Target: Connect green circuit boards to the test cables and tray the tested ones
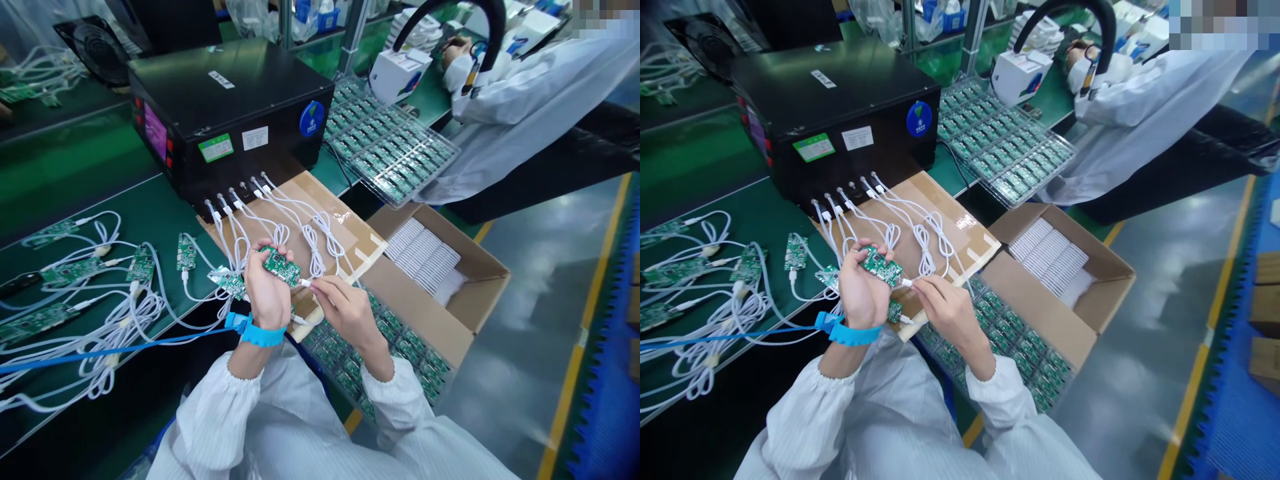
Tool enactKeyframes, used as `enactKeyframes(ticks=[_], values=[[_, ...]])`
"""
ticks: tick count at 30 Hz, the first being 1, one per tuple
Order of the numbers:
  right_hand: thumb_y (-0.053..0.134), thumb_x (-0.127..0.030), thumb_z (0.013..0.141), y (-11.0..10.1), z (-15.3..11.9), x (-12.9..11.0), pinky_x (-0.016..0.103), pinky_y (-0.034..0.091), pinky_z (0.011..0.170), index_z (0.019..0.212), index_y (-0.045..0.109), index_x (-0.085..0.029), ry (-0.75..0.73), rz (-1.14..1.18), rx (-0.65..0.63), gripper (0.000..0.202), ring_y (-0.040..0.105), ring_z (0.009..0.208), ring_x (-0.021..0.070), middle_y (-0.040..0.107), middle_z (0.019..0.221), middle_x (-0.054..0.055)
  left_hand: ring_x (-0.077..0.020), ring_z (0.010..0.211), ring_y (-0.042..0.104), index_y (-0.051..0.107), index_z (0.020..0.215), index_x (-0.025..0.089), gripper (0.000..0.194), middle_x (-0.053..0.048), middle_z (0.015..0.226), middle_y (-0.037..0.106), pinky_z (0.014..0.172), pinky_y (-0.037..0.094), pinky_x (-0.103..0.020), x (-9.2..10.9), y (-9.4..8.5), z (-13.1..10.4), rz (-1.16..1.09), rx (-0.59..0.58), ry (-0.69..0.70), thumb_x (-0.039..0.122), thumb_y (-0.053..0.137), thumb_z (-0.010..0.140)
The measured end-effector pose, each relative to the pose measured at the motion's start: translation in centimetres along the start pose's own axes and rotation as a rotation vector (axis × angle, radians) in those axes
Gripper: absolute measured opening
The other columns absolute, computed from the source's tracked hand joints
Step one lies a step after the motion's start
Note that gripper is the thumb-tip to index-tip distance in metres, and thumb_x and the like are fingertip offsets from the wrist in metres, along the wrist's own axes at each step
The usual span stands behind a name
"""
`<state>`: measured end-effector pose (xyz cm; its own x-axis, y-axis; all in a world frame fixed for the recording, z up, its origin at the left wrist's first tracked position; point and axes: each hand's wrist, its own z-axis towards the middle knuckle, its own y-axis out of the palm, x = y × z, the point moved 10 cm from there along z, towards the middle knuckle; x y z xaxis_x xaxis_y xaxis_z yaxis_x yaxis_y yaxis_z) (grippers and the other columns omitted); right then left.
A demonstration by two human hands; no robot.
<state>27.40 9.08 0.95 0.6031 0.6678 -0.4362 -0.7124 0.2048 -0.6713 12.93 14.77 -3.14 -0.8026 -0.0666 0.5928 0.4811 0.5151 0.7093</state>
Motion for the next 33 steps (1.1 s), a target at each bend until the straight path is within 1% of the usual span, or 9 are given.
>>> enactKeyframes(ticks=[3, 7, 9, 11, 14, 17, 23, 30, 33], values=[[0.059, -0.01, 0.1, -0.1, 0.1, 0.1, 0.03, 0.06, 0.076, 0.117, 0.065, -0.017, 0.045, -0.01, 0.009, 0.019, 0.073, 0.092, 0.0189, 0.075, 0.103, 0.01, -0.0127, 0.072, 0.06, 0.064, 0.084, 0.018, 0.008, 0.0, 0.074, 0.059, 0.074, 0.051, -0.026, 0.5, 0.1, -0.5, 0.018, -0.056, 0.069, 0.023, 0.06, 0.079], [0.055, -0.015, 0.103, -0.7, -0.1, 0.7, 0.031, 0.061, 0.078, 0.118, 0.066, -0.02, 0.137, 0.041, 0.057, 0.02, 0.073, 0.092, 0.0189, 0.075, 0.103, 0.01, -0.0189, 0.088, 0.065, 0.071, 0.098, 0.019, 0.037, -0.006, 0.087, 0.067, 0.08, 0.051, -0.03, 0.9, 0.1, -1.1, 0.157, -0.144, 0.12, 0.047, 0.047, 0.094], [0.054, -0.017, 0.104, -0.9, -0.3, 1.1, 0.031, 0.061, 0.078, 0.117, 0.067, -0.021, 0.184, 0.069, 0.074, 0.02, 0.073, 0.092, 0.0189, 0.074, 0.104, 0.01, -0.0176, 0.095, 0.065, 0.074, 0.106, 0.02, 0.035, -0.007, 0.099, 0.07, 0.082, 0.049, -0.027, 1.5, 0.0, -1.2, 0.277, -0.171, 0.142, 0.045, 0.051, 0.095], [0.054, -0.019, 0.104, -1.0, -0.6, 1.5, 0.032, 0.061, 0.08, 0.116, 0.068, -0.021, 0.218, 0.098, 0.088, 0.019, 0.072, 0.094, 0.019, 0.074, 0.105, 0.009, -0.0148, 0.087, 0.062, 0.075, 0.111, 0.022, 0.03, -0.007, 0.108, 0.072, 0.074, 0.048, -0.024, 1.5, 0.0, -1.3, 0.357, -0.218, 0.094, 0.04, 0.057, 0.095], [0.054, -0.021, 0.104, -1.2, -0.9, 2.2, 0.032, 0.06, 0.08, 0.113, 0.068, -0.021, 0.254, 0.151, 0.124, 0.017, 0.071, 0.092, 0.0186, 0.074, 0.104, 0.009, -0.011, 0.068, 0.055, 0.073, 0.116, 0.022, 0.031, -0.009, 0.113, 0.073, 0.059, 0.043, -0.023, 1.0, 0.2, -1.6, 0.354, -0.336, -0.048, 0.039, 0.065, 0.092], [0.054, -0.022, 0.105, -1.1, -1.1, 2.8, 0.031, 0.058, 0.079, 0.11, 0.068, -0.02, 0.281, 0.195, 0.153, 0.015, 0.07, 0.09, 0.0177, 0.073, 0.102, 0.008, -0.0095, 0.067, 0.056, 0.071, 0.116, 0.022, 0.031, -0.01, 0.115, 0.073, 0.059, 0.045, -0.021, 1.0, 0.1, -2.0, 0.313, -0.398, -0.096, 0.037, 0.071, 0.089], [0.055, -0.022, 0.104, -1.0, -1.2, 2.5, 0.031, 0.056, 0.078, 0.106, 0.069, -0.02, 0.275, 0.229, 0.185, 0.014, 0.068, 0.088, 0.0169, 0.073, 0.099, 0.007, -0.011, 0.07, 0.062, 0.069, 0.119, 0.019, 0.035, -0.01, 0.108, 0.073, 0.064, 0.052, -0.022, 0.8, -0.4, -2.3, 0.285, -0.424, -0.133, 0.037, 0.071, 0.089], [0.055, -0.026, 0.104, -0.2, -1.3, 2.5, 0.03, 0.055, 0.073, 0.106, 0.07, -0.02, 0.339, 0.187, 0.137, 0.017, 0.066, 0.081, 0.0159, 0.072, 0.101, 0.007, -0.0116, 0.073, 0.064, 0.068, 0.118, 0.022, 0.036, -0.008, 0.11, 0.072, 0.068, 0.055, -0.025, 1.0, -0.4, -2.7, 0.28, -0.426, -0.146, 0.034, 0.075, 0.085], [0.057, -0.03, 0.103, -2.1, -2.3, 3.7, 0.032, 0.055, 0.076, 0.115, 0.069, -0.02, 0.387, 0.004, 0.208, 0.019, 0.063, 0.08, 0.0157, 0.066, 0.11, 0.009, -0.0119, 0.076, 0.065, 0.07, 0.111, 0.019, 0.031, -0.01, 0.114, 0.072, 0.069, 0.055, -0.024, 0.6, -1.0, -2.6, 0.258, -0.394, -0.167, 0.033, 0.076, 0.084]])
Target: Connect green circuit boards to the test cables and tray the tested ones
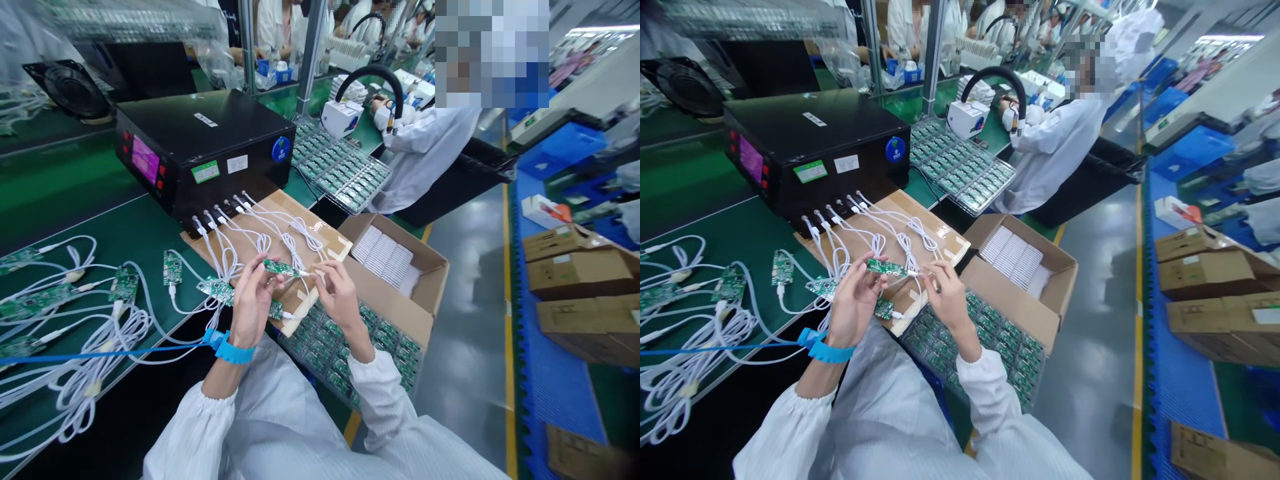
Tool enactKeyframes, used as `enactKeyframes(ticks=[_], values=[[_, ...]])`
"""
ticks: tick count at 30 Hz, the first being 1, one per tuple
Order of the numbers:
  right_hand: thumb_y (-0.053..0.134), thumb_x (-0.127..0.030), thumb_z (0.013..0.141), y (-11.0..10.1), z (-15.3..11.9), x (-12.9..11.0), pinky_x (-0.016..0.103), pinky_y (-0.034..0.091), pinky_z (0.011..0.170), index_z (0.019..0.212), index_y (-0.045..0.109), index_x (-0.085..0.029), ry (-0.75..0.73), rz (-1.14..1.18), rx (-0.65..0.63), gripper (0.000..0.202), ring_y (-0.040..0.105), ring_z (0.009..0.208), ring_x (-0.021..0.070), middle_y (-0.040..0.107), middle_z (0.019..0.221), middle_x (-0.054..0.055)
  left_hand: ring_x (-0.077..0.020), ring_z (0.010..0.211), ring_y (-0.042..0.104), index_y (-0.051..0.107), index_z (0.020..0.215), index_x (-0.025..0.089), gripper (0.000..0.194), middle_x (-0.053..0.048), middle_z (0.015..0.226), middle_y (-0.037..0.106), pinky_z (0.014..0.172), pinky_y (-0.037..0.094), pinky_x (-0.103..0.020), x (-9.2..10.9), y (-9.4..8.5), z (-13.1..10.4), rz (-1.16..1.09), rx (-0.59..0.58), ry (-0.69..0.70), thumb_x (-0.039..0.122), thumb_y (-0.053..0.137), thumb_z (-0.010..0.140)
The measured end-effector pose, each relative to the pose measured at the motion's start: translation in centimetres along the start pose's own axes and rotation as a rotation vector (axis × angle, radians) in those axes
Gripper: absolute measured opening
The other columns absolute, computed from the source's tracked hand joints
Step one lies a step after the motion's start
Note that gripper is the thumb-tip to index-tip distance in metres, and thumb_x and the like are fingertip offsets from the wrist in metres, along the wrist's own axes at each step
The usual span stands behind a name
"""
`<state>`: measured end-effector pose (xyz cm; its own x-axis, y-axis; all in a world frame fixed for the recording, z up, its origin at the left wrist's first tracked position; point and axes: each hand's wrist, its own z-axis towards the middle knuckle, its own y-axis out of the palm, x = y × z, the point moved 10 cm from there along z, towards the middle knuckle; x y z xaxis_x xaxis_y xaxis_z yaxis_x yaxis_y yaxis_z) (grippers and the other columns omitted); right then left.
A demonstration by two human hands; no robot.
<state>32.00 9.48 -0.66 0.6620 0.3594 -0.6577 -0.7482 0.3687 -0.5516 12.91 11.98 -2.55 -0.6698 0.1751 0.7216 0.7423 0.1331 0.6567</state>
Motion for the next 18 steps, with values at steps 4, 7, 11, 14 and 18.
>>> enactKeyframes(ticks=[4, 7, 11, 14, 18], values=[[0.061, -0.043, 0.1, -3.3, -0.4, 3.6, 0.041, 0.055, 0.086, 0.126, 0.064, -0.018, 0.087, -0.274, 0.191, 0.036, 0.062, 0.097, 0.0232, 0.058, 0.113, 0.013, -0.0128, 0.078, 0.065, 0.071, 0.107, 0.017, 0.028, -0.01, 0.114, 0.072, 0.07, 0.055, -0.025, -0.5, -0.7, 0.1, -0.003, 0.013, -0.011, 0.035, 0.075, 0.086], [0.058, -0.048, 0.1, -2.1, -0.3, 6.8, 0.036, 0.054, 0.076, 0.132, 0.057, -0.017, 0.17, -0.233, 0.007, 0.045, 0.061, 0.08, 0.0196, 0.06, 0.098, 0.007, -0.0136, 0.08, 0.067, 0.071, 0.107, 0.017, 0.029, -0.01, 0.115, 0.072, 0.072, 0.055, -0.025, -0.7, -0.9, 0.1, 0.013, 0.017, -0.027, 0.036, 0.076, 0.085], [0.053, -0.043, 0.102, -1.5, 0.1, 9.6, 0.029, 0.047, 0.065, 0.126, 0.055, -0.017, 0.32, -0.045, -0.093, 0.035, 0.056, 0.064, 0.015, 0.057, 0.076, -0.003, -0.015, 0.084, 0.068, 0.07, 0.108, 0.018, 0.028, -0.01, 0.117, 0.072, 0.075, 0.056, -0.026, -0.6, -0.4, -0.1, 0.036, -0.009, -0.053, 0.036, 0.075, 0.088], [0.061, -0.05, 0.097, -2.6, 2.0, 10.8, 0.025, 0.046, 0.059, 0.111, 0.056, -0.019, 0.424, 0.224, 0.054, 0.035, 0.054, 0.06, 0.0128, 0.055, 0.07, -0.005, -0.0164, 0.088, 0.07, 0.071, 0.109, 0.017, 0.028, -0.012, 0.121, 0.071, 0.076, 0.056, -0.027, -0.8, 0.0, -0.4, 0.065, -0.033, -0.08, 0.038, 0.073, 0.089], [0.066, -0.059, 0.091, -2.2, 5.4, 9.8, 0.025, 0.051, 0.061, 0.1, 0.063, -0.017, 0.473, 0.473, 0.226, 0.043, 0.059, 0.066, 0.0121, 0.065, 0.081, 0.002, -0.0187, 0.092, 0.071, 0.07, 0.108, 0.018, 0.03, -0.012, 0.12, 0.071, 0.079, 0.058, -0.029, -1.1, 0.7, -0.4, 0.081, -0.062, -0.103, 0.041, 0.073, 0.089]])
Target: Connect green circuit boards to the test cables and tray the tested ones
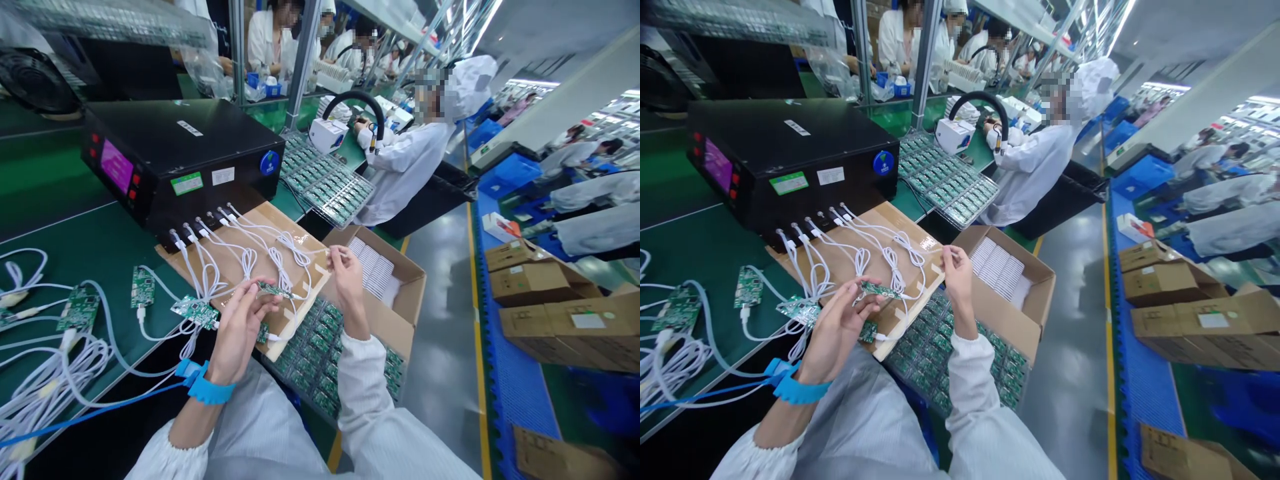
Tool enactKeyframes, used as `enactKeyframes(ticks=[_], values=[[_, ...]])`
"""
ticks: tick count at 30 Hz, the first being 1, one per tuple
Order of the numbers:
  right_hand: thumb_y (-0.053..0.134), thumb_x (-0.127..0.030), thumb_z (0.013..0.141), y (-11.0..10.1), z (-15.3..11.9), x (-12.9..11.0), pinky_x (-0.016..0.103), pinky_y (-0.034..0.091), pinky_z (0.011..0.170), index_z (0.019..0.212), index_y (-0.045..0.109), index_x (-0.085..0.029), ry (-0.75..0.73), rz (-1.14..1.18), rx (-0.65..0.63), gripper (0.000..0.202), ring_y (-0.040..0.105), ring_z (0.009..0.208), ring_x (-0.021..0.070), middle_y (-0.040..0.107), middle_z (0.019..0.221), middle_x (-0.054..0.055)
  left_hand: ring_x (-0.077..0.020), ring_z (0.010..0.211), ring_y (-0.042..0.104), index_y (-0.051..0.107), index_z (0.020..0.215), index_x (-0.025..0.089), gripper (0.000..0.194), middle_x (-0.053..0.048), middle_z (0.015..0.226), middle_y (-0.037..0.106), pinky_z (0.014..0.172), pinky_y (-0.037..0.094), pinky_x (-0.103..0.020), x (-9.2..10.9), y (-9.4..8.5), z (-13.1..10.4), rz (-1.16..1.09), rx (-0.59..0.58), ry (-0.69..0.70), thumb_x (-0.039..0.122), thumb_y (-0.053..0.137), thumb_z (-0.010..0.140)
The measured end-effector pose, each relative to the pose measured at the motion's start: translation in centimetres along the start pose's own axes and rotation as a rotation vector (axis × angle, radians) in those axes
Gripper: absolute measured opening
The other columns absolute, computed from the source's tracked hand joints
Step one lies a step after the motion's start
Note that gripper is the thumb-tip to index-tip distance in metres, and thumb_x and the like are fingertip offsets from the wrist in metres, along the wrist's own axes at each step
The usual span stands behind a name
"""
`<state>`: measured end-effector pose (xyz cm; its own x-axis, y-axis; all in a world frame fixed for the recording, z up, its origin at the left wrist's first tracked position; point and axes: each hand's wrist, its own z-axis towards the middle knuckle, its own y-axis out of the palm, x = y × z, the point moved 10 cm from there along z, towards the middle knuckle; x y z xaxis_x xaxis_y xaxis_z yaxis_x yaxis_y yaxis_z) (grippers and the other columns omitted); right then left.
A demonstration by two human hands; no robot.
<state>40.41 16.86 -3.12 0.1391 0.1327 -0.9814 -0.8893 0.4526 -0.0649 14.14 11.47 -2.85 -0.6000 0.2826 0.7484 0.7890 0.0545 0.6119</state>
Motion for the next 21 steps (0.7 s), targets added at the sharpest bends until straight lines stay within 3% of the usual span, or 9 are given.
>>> enactKeyframes(ticks=[4, 8, 13, 21], values=[[0.051, -0.063, 0.099, 6.3, -1.1, -2.5, 0.033, 0.06, 0.076, 0.123, 0.068, -0.019, -0.021, 0.106, -0.25, 0.053, 0.069, 0.088, 0.0173, 0.072, 0.11, 0.012, -0.0191, 0.091, 0.073, 0.069, 0.107, 0.018, 0.032, -0.01, 0.114, 0.072, 0.078, 0.059, -0.029, -0.5, 0.1, 0.6, -0.012, 0.038, -0.011, 0.039, 0.078, 0.086], [0.062, -0.059, 0.096, 10.7, -4.0, -3.1, 0.035, 0.063, 0.082, 0.123, 0.069, -0.019, 0.032, 0.133, -0.485, 0.049, 0.071, 0.085, 0.0173, 0.074, 0.099, 0.008, -0.0177, 0.089, 0.074, 0.069, 0.107, 0.017, 0.035, -0.008, 0.109, 0.073, 0.078, 0.059, -0.027, -1.0, 0.1, 1.5, -0.036, 0.067, -0.032, 0.041, 0.081, 0.084], [0.08, -0.052, 0.083, 11.4, -4.6, -2.5, 0.035, 0.065, 0.083, 0.1, 0.068, -0.02, 0.149, 0.236, -0.507, 0.039, 0.073, 0.078, 0.0162, 0.074, 0.087, 0.003, -0.0145, 0.087, 0.073, 0.07, 0.105, 0.018, 0.033, -0.005, 0.106, 0.072, 0.078, 0.059, -0.024, -1.4, 0.5, 2.0, -0.033, 0.057, -0.033, 0.041, 0.081, 0.085], [0.077, -0.05, 0.086, 11.0, -4.4, -2.7, 0.034, 0.064, 0.086, 0.105, 0.068, -0.02, 0.104, 0.256, -0.527, 0.036, 0.071, 0.083, 0.0149, 0.072, 0.097, 0.005, -0.0133, 0.085, 0.073, 0.069, 0.105, 0.017, 0.038, -0.003, 0.099, 0.072, 0.079, 0.059, -0.024, -1.9, 0.8, 2.4, -0.017, 0.072, -0.047, 0.042, 0.084, 0.081]])
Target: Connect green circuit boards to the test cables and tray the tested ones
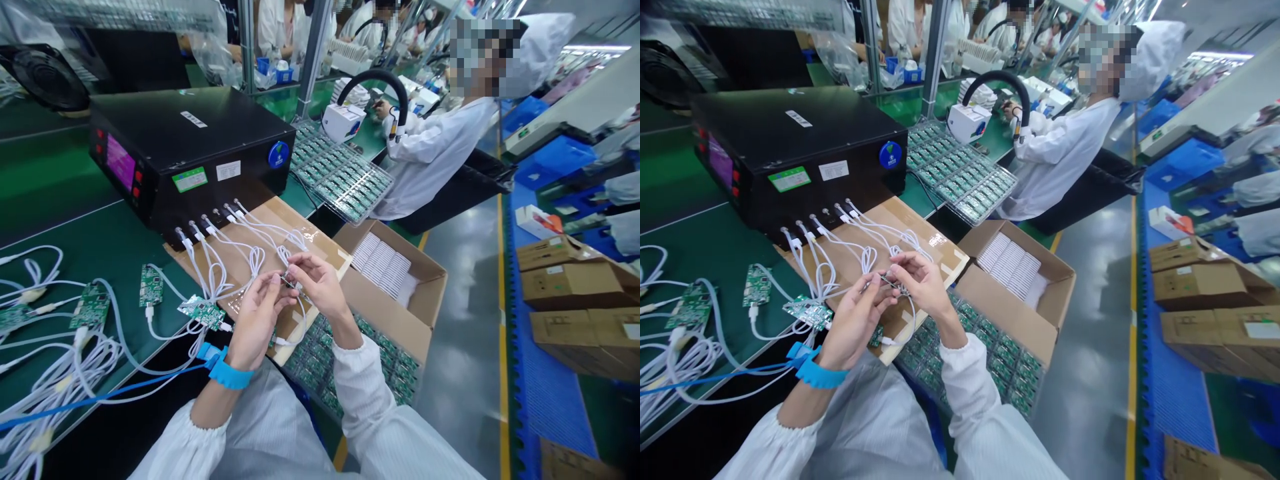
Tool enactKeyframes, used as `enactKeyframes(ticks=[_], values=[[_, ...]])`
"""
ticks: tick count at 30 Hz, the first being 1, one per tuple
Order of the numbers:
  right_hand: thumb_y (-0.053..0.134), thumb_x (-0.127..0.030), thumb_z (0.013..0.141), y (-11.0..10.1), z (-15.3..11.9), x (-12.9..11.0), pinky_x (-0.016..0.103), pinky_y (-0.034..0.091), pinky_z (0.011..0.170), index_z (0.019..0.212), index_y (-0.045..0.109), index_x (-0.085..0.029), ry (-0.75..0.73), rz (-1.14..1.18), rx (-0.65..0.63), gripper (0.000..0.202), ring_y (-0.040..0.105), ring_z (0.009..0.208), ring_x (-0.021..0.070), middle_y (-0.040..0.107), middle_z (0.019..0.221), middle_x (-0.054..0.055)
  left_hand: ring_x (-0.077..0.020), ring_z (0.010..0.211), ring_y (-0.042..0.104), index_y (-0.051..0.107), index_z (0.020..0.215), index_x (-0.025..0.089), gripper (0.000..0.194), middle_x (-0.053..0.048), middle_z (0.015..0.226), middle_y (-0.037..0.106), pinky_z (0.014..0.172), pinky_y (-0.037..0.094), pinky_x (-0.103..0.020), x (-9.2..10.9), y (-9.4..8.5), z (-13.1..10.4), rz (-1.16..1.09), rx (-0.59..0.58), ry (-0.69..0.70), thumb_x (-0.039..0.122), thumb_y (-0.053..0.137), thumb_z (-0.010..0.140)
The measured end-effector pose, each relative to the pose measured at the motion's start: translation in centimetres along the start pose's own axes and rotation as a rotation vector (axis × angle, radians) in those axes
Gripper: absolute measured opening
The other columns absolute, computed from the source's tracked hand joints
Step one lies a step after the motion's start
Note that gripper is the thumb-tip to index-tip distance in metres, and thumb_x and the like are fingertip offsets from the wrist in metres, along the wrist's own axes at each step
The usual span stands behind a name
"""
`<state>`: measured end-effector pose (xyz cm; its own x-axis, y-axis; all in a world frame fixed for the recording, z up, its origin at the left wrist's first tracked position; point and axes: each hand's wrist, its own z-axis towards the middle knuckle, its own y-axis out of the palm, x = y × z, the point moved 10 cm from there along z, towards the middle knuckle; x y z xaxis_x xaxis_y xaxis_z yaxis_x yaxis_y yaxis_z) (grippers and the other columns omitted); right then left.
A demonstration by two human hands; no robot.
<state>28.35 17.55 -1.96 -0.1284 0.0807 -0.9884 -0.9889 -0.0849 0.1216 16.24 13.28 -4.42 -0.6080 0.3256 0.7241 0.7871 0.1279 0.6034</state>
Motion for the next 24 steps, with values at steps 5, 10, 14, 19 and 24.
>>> enactKeyframes(ticks=[5, 10, 14, 19, 24], values=[[0.076, -0.051, 0.088, 0.06, 0.09, 0.04, 0.031, 0.061, 0.083, 0.104, 0.071, -0.02, 0.008, 0.02, -0.022, 0.036, 0.069, 0.082, 0.0141, 0.072, 0.097, 0.005, -0.0122, 0.085, 0.073, 0.069, 0.105, 0.017, 0.038, -0.003, 0.104, 0.071, 0.078, 0.06, -0.022, 0.04, 0.29, 0.05, 0.03, -0.011, -0.001, 0.044, 0.083, 0.082], [0.073, -0.054, 0.09, 0.67, 0.1, -0.38, 0.029, 0.058, 0.079, 0.094, 0.066, -0.019, -0.031, 0.046, -0.091, 0.036, 0.065, 0.078, 0.0128, 0.067, 0.09, 0.003, -0.011, 0.084, 0.072, 0.069, 0.103, 0.017, 0.037, -0.003, 0.103, 0.071, 0.079, 0.06, -0.021, 0.11, 0.34, 0.05, 0.061, -0.022, 0.004, 0.044, 0.083, 0.083], [0.067, -0.056, 0.094, 0.82, -0.13, -0.65, 0.027, 0.054, 0.074, 0.094, 0.062, -0.02, -0.064, -0.009, -0.091, 0.037, 0.06, 0.076, 0.0123, 0.062, 0.086, 0.002, -0.0098, 0.082, 0.071, 0.068, 0.103, 0.016, 0.038, -0.002, 0.1, 0.07, 0.078, 0.06, -0.019, -0.19, 0.4, 0.17, 0.064, -0.017, -0.005, 0.044, 0.083, 0.082], [0.065, -0.057, 0.095, 0.71, -0.23, -0.51, 0.027, 0.052, 0.071, 0.093, 0.061, -0.02, -0.065, -0.029, -0.079, 0.038, 0.057, 0.074, 0.0119, 0.061, 0.087, 0.002, -0.0089, 0.079, 0.071, 0.065, 0.102, 0.017, 0.037, -0.001, 0.092, 0.069, 0.077, 0.059, -0.018, -0.61, 0.54, 0.35, 0.077, -0.017, -0.019, 0.044, 0.082, 0.083], [0.067, -0.046, 0.097, 0.57, -0.25, -0.69, 0.026, 0.051, 0.072, 0.094, 0.063, -0.019, -0.101, 0.025, -0.098, 0.028, 0.057, 0.075, 0.0107, 0.06, 0.088, 0.001, -0.0088, 0.077, 0.07, 0.064, 0.103, 0.018, 0.038, 0.0, 0.087, 0.069, 0.079, 0.06, -0.019, -0.66, 0.7, 0.37, 0.095, -0.026, -0.024, 0.045, 0.082, 0.083]])
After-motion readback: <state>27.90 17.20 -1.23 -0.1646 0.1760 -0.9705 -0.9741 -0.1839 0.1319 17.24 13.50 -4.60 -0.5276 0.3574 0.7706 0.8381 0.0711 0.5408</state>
